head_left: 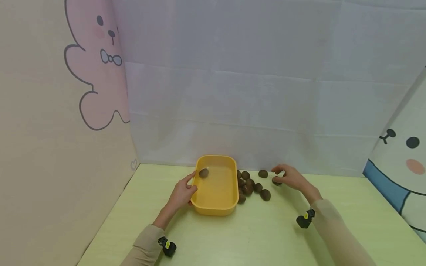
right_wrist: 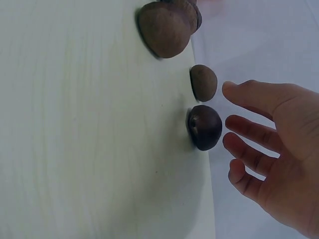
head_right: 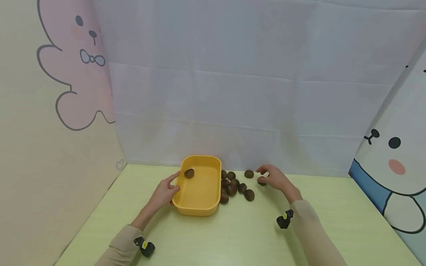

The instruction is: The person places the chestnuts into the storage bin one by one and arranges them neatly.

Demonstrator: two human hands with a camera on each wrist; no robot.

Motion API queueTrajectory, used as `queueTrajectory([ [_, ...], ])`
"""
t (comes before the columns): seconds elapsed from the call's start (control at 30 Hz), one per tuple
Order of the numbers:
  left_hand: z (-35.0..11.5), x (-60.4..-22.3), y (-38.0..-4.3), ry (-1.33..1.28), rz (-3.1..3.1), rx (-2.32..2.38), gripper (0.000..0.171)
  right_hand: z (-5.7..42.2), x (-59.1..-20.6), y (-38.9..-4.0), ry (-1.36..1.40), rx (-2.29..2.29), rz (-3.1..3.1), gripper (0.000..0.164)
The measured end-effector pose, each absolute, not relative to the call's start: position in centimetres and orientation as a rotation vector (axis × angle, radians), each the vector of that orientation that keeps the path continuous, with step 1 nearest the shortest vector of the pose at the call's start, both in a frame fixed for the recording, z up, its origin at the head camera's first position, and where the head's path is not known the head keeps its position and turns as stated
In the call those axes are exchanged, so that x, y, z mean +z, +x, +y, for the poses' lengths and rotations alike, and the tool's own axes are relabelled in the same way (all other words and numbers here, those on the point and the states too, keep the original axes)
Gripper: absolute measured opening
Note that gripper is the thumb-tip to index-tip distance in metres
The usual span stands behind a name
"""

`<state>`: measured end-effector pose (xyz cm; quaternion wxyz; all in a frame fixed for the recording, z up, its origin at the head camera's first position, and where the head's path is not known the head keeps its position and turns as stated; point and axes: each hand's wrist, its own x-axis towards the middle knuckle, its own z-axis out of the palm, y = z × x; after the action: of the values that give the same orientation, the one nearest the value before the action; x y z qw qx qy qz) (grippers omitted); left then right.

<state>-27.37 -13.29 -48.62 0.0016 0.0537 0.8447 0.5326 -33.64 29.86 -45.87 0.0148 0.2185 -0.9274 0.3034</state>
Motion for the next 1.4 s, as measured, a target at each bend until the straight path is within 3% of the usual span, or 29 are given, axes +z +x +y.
queueTrajectory([
  [0.33,-13.4,-48.4,-27.3,0.175,2.655,1.679,0.065,31.4,-47.5,-33.7,0.638,0.956,-2.892,0.042],
  [0.7,-13.3,-48.5,-27.4,0.194,2.642,1.699,0.065,31.4,-47.7,-33.1,0.491,1.015,-2.928,0.036],
  [1.4,-13.5,-48.6,-27.3,0.179,2.639,1.695,0.066,27.1,-44.4,-33.5,0.612,0.901,-2.827,0.031],
])
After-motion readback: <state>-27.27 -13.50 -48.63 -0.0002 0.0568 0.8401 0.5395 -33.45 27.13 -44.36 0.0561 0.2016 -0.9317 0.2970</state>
